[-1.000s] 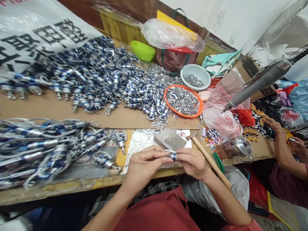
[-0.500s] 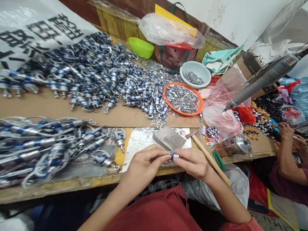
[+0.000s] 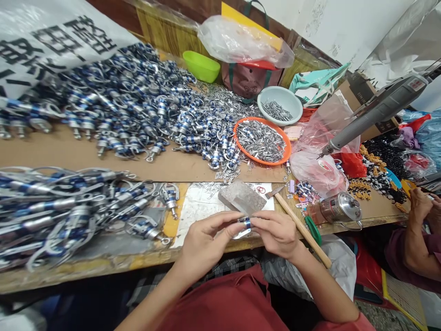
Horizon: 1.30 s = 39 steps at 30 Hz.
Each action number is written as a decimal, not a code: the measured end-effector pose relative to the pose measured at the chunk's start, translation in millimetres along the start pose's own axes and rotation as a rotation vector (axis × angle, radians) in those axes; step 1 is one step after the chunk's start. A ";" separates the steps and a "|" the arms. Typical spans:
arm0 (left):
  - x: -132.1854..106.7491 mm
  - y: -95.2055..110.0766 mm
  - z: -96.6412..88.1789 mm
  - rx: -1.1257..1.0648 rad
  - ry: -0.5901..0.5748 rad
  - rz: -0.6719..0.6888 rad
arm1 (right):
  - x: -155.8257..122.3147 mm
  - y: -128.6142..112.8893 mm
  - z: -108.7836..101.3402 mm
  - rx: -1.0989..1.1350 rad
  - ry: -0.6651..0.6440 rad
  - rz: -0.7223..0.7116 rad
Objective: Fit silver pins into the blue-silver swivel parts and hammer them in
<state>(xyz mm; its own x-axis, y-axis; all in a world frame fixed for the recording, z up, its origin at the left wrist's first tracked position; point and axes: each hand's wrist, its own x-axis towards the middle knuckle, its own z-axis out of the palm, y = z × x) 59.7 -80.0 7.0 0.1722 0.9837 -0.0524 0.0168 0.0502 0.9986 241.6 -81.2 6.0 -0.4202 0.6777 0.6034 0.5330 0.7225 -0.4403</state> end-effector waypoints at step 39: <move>22.6 -8.6 -4.8 -0.454 -0.125 -0.307 | 53.3 17.1 -5.2 -0.015 -0.420 0.126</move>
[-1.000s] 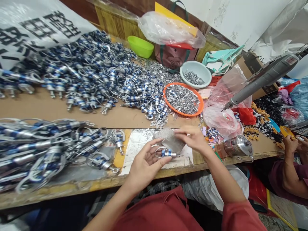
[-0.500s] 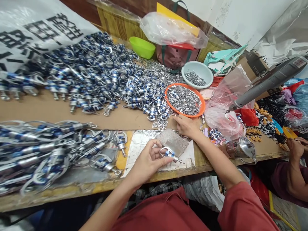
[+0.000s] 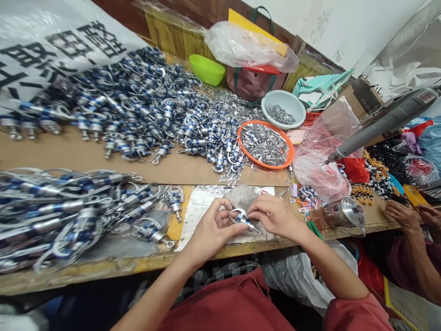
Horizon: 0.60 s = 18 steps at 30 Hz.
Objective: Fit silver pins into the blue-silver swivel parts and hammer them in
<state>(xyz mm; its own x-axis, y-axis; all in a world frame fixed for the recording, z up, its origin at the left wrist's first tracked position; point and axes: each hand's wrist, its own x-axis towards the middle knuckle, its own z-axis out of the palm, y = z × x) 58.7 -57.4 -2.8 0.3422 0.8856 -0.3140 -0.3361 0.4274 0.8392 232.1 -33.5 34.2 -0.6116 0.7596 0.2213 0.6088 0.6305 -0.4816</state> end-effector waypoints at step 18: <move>-0.2 -0.3 1.6 0.010 0.012 0.011 | -15.2 0.6 9.2 0.070 0.147 0.099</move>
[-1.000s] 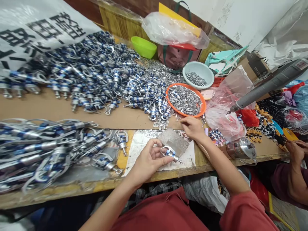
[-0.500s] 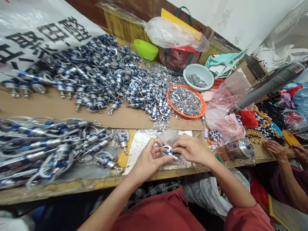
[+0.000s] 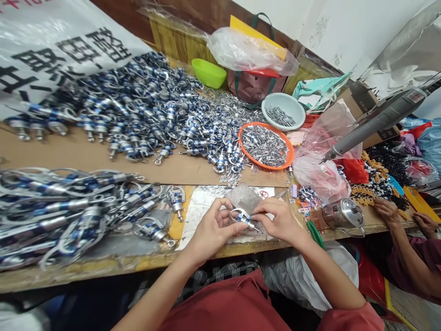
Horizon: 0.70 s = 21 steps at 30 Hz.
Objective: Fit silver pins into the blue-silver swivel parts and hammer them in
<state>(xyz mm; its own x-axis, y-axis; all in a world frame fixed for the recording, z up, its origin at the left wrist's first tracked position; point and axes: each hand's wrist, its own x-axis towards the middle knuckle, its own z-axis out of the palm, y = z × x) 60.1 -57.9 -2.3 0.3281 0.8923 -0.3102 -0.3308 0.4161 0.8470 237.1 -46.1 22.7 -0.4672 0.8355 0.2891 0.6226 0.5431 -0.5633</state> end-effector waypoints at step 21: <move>0.4 -1.8 -1.2 0.020 -0.008 0.011 | 15.1 -22.7 5.2 -0.060 -0.227 0.208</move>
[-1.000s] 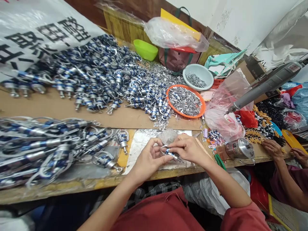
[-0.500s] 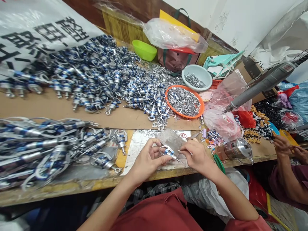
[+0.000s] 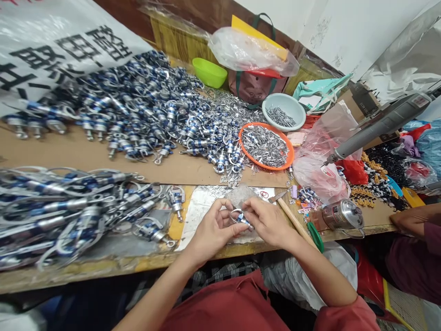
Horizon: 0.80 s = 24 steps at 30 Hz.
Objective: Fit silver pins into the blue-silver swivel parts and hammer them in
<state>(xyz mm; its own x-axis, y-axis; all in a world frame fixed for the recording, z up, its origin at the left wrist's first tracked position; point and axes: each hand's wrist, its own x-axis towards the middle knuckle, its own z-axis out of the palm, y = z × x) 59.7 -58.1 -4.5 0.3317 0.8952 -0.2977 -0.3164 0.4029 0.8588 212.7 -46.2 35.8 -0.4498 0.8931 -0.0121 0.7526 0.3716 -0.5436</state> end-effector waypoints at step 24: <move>0.6 -3.5 -0.6 0.014 0.041 -0.017 | -76.7 78.8 -10.0 -0.190 0.269 0.273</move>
<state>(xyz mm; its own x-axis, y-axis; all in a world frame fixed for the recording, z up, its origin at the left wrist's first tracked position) 60.5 -58.9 -8.0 0.3004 0.8954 -0.3285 -0.2986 0.4154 0.8592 311.2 -82.9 2.3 -0.0989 0.9902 0.0987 0.9134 0.1297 -0.3859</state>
